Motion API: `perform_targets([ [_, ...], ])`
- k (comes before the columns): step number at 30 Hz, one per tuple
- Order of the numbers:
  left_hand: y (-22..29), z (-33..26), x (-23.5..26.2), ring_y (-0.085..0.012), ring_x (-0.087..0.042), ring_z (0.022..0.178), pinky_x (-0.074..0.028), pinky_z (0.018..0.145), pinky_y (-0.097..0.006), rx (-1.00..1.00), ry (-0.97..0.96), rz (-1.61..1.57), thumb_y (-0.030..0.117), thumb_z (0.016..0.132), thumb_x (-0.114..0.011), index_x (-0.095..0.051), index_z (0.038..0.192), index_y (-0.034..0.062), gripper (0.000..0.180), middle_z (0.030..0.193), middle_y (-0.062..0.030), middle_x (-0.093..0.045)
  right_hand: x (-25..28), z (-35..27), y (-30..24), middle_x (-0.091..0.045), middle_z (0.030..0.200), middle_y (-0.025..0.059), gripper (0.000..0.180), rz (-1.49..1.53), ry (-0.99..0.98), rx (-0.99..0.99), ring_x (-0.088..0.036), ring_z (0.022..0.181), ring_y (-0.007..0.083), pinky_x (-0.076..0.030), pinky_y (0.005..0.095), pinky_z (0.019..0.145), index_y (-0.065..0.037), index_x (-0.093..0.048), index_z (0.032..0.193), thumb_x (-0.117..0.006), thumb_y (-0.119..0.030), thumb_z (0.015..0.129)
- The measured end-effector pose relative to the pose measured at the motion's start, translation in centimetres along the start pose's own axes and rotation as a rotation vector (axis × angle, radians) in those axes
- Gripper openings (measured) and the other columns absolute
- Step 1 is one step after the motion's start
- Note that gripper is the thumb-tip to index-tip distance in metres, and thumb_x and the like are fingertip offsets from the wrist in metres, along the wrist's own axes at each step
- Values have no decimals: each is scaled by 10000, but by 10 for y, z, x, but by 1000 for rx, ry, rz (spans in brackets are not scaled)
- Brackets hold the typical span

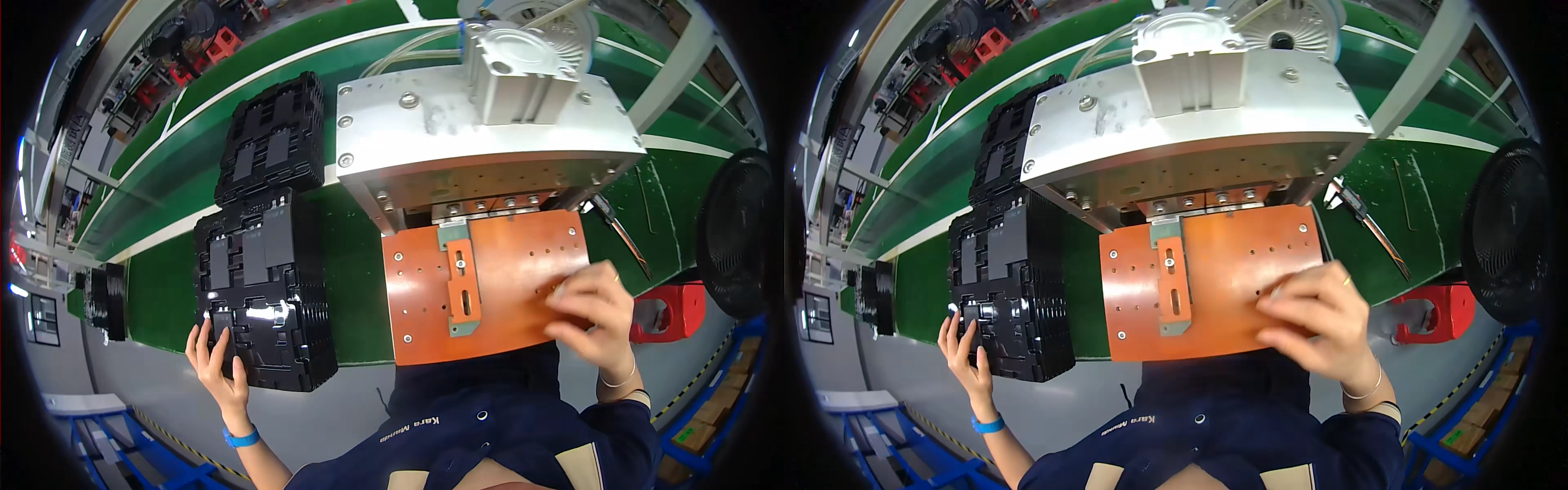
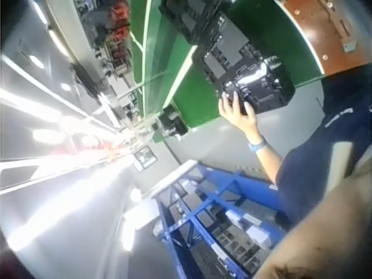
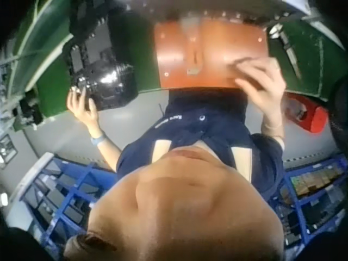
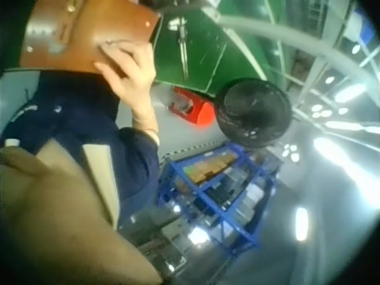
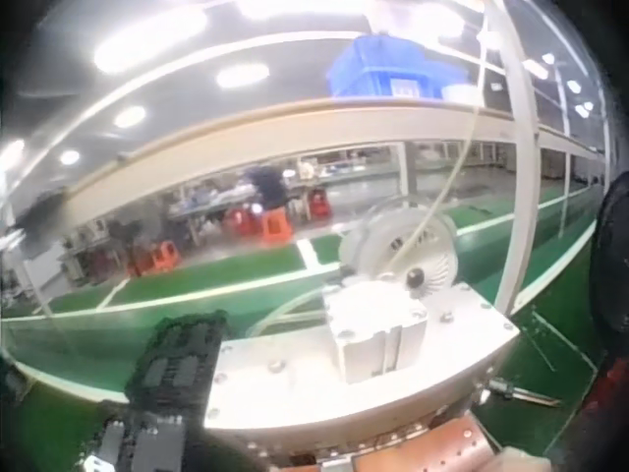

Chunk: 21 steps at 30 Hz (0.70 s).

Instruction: The person repeatedly picks up small black rectangular components from a stack and places them into a metal jig on a green workbench. They press down on each component to secure it, then remove it and place it into a black plastic tray. This cycle is performed multiple times throughout the clip.

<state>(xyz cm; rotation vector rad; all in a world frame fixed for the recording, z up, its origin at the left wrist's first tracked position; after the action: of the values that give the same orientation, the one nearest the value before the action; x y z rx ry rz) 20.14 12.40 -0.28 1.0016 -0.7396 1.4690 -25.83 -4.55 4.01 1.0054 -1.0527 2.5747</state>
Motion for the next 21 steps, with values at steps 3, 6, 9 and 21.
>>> perform_targets([
  [3, -3, -1, -4, -398, -407, 1303, -306, 1085, -511, 72, -34, -41, 351, 840, -526, -675, 1169, 2, 502, 1363, -204, -537, -16, 1, 0, -647, 851, 48, 361, 116, -90, -14, -612, 784, 209, -483, 307, 712, -76, -754, 960, -869, -202, 641],
  [6, -4, -1, -3, -405, -377, 1330, -284, 1097, -523, 91, -39, -41, 426, 882, -480, -595, 1276, -1, 593, 1417, -209, -482, -16, 1, 9, -650, 850, 49, 342, 159, -69, -74, -612, 764, 210, -485, 299, 687, -72, -756, 948, -866, -199, 649],
  [9, 2, 2, -1, -412, -318, 1377, -236, 1126, -524, 95, -29, 14, 489, 906, -442, -453, 1402, -3, 699, 1487, -209, -392, -16, 2, 12, -662, 822, 44, 333, 168, -80, -94, -614, 750, 193, -483, 297, 660, -64, -756, 938, -866, -194, 651],
  [21, -32, -1, -11, -335, -277, 1416, -202, 1157, -467, 365, 69, -5, 443, 1009, -338, -315, 1489, 18, 642, 1521, -151, -360, -21, 2, 18, -665, 813, -53, 288, 332, -290, -27, -575, 677, 101, -411, 238, 618, -179, -781, 943, -862, -278, 685],
])
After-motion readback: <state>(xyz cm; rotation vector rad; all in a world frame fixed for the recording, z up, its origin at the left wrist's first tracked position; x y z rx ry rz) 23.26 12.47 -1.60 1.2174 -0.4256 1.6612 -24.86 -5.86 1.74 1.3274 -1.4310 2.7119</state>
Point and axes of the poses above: each hand's wrist, its own z-axis towards the middle knuckle, its own x-axis out of the back of the hand, y = z × x, the point moved 7 cm from there along z, towards the middle knuckle
